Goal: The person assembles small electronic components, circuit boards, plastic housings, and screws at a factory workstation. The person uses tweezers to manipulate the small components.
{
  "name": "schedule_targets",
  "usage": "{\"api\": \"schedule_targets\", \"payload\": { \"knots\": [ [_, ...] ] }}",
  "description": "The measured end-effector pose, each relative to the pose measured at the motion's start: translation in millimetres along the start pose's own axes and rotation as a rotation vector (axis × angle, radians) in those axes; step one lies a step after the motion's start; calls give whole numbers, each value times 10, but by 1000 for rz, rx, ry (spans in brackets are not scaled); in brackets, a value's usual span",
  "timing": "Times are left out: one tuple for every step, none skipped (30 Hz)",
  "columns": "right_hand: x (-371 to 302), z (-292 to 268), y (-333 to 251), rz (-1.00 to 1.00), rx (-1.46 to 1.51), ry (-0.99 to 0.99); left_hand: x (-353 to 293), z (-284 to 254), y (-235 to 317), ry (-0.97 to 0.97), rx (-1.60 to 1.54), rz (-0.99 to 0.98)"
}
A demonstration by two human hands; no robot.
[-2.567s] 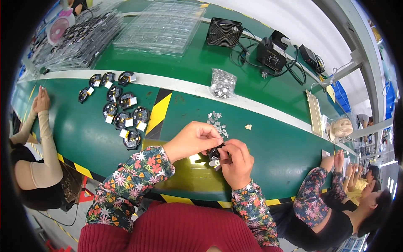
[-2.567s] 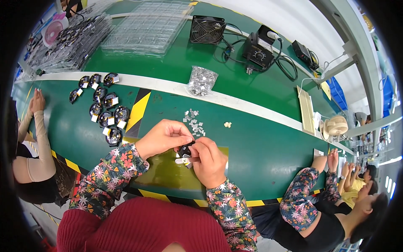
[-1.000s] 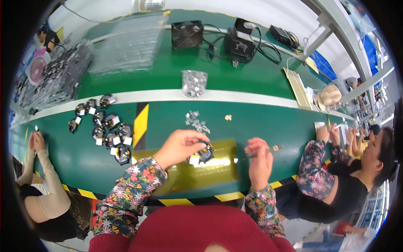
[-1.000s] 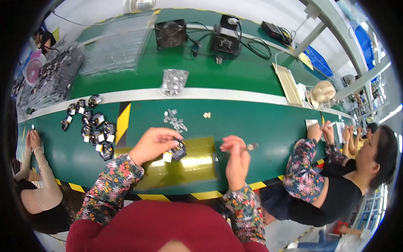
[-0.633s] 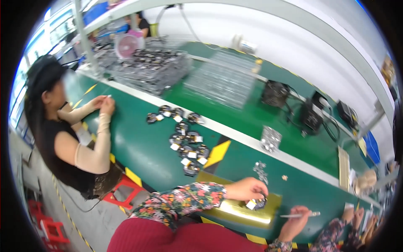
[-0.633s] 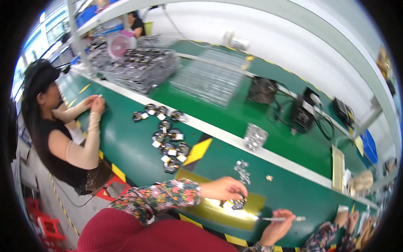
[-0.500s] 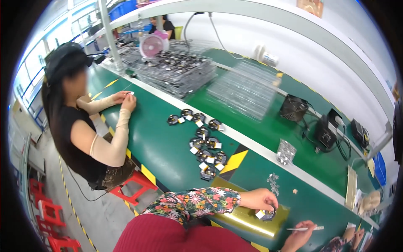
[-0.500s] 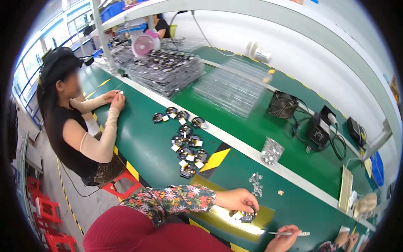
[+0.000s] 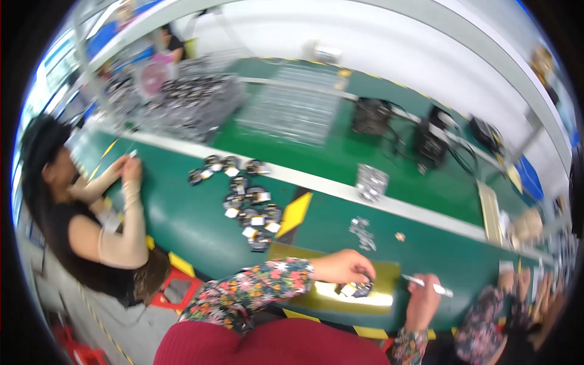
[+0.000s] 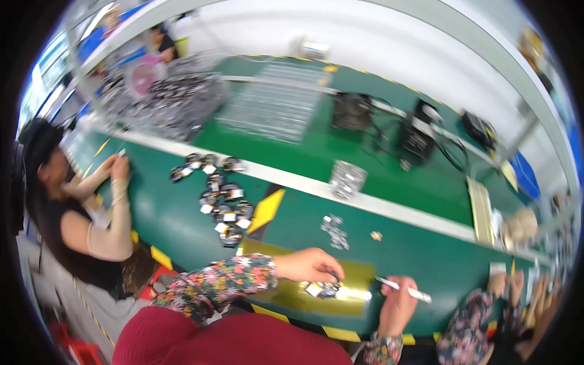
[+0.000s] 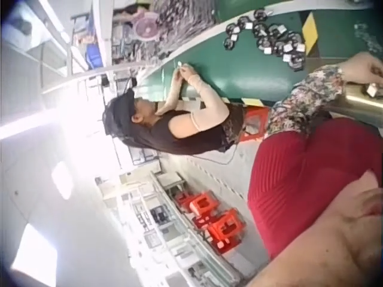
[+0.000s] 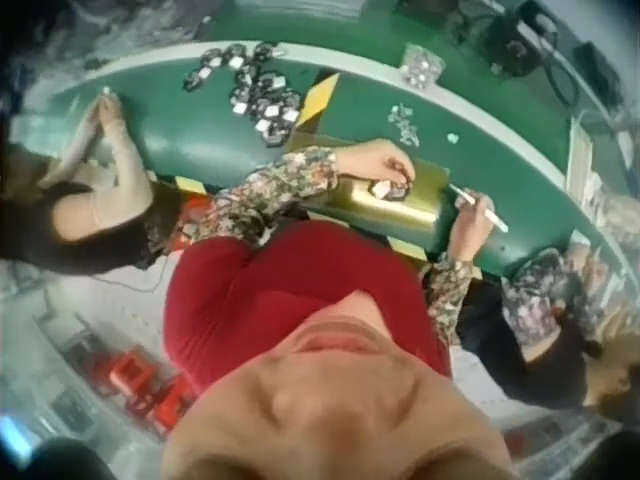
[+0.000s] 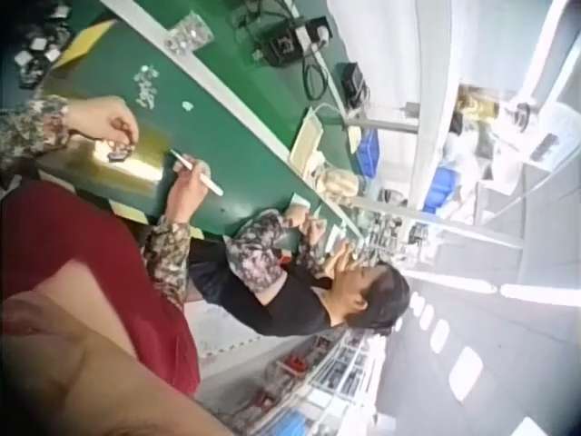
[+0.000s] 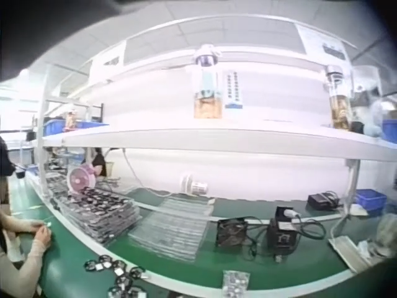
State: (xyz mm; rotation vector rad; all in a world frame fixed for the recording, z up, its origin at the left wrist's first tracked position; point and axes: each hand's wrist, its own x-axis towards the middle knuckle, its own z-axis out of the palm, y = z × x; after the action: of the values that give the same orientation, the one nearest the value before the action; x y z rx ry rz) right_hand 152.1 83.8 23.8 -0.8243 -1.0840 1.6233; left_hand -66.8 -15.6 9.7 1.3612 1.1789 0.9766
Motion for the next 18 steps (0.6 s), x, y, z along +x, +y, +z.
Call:
{"api": "schedule_targets", "payload": {
  "knots": [
    [28,-16,49,16,23,-42,-37,-22,56,-36,39,-46],
    [80,-11,52,24,2,-120,-47,19,31,-24,29,31],
    [128,36,36,-13,6,-189,-50,59,7,-9,13,108],
    [157,123,-7,-46,-6,-148,-34,55,78,-65,82,0],
    [235,168,9,-170,-100,-212,-25,84,80,-73,109,38],
    [276,251,-32,-296,-293,-227,-6,131,48,-78,7,42],
    [260,460,-141,-225,-470,-217,-41,149,48,-97,3,33],
    [279,559,-157,-246,-655,-271,-48,174,71,-83,22,23],
    [304,650,-189,-324,-831,-371,-31,198,94,-70,42,18],
    [386,665,-44,-410,-933,-425,-13,213,109,-88,30,-6],
    [433,712,70,-474,-1012,-485,-19,221,111,-94,27,-4],
    [456,741,129,-538,-1090,-549,-28,229,107,-85,3,-5],
    [453,744,136,-536,-1096,-549,-30,229,101,-75,-21,-7],
    [437,770,180,-469,-1162,-584,-52,221,70,-57,-29,-11],
    [422,793,223,-401,-1228,-618,-60,215,31,-62,27,25],
    [415,788,237,-378,-1228,-616,-65,211,1,-67,82,59],
    [417,782,254,-401,-1211,-593,-73,209,4,-41,110,94],
    [419,775,273,-424,-1193,-571,-82,212,7,-19,105,89]
  ]
}}
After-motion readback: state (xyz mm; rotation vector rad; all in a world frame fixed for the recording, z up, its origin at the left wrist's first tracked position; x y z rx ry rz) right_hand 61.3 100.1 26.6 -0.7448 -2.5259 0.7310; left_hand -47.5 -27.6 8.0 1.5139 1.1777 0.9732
